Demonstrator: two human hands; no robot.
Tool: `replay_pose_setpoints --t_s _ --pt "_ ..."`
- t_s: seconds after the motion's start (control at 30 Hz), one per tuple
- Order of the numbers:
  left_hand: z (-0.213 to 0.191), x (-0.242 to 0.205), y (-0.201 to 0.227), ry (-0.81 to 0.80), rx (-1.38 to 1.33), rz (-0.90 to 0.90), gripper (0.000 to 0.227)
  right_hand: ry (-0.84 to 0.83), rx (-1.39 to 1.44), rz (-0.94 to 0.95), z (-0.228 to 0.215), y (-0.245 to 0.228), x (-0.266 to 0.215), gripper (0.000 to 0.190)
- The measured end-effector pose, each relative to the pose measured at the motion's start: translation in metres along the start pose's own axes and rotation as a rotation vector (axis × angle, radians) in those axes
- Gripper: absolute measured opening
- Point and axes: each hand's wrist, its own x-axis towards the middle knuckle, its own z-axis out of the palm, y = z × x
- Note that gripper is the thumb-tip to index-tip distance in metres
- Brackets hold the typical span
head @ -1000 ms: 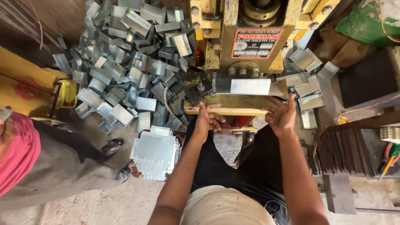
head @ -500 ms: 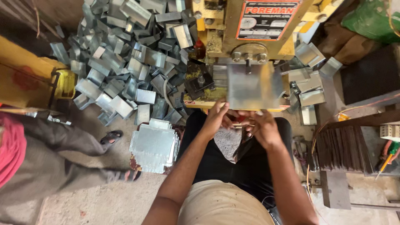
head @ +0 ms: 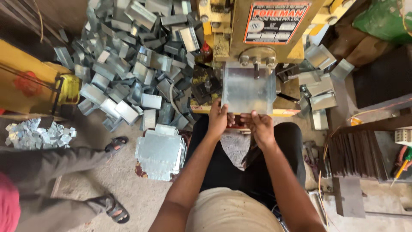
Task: The person operates a hydraulic press machine to cut or shape rectangular metal sheets. They pick up sheets from a stack, place them into the press, and remove the processed pieces, repeating the process continuously.
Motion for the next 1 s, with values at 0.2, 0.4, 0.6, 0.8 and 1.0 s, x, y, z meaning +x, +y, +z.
replay_pose_setpoints --t_s 0.2,0.4,0.6,0.8,1.0 --pt "-0.026 -0.011 0.004 -0.128 -0.038 -0.386 0.086 0.035 0.061 -0.034 -0.002 0.01 -0.001 0.032" --pt "-0.026 -0.043 0.014 -0.454 0.233 -0.434 0.081 0.042 0.052 -0.041 -0.006 0.013 0.0 0.03" --pt "0.011 -0.028 0.017 -0.231 0.286 -0.156 0.061 0.189 0.061 0.055 -0.023 0.01 -0.016 0.039" --pt "0.066 0.042 -0.015 -0.096 -0.292 -0.536 0.04 0.202 0.163 0.062 -0.047 0.016 -0.015 0.055" --pt "0.068 0.005 -0.001 -0.293 -0.345 -0.633 0.032 0.036 0.422 0.055 -0.05 -0.014 -0.012 0.062"
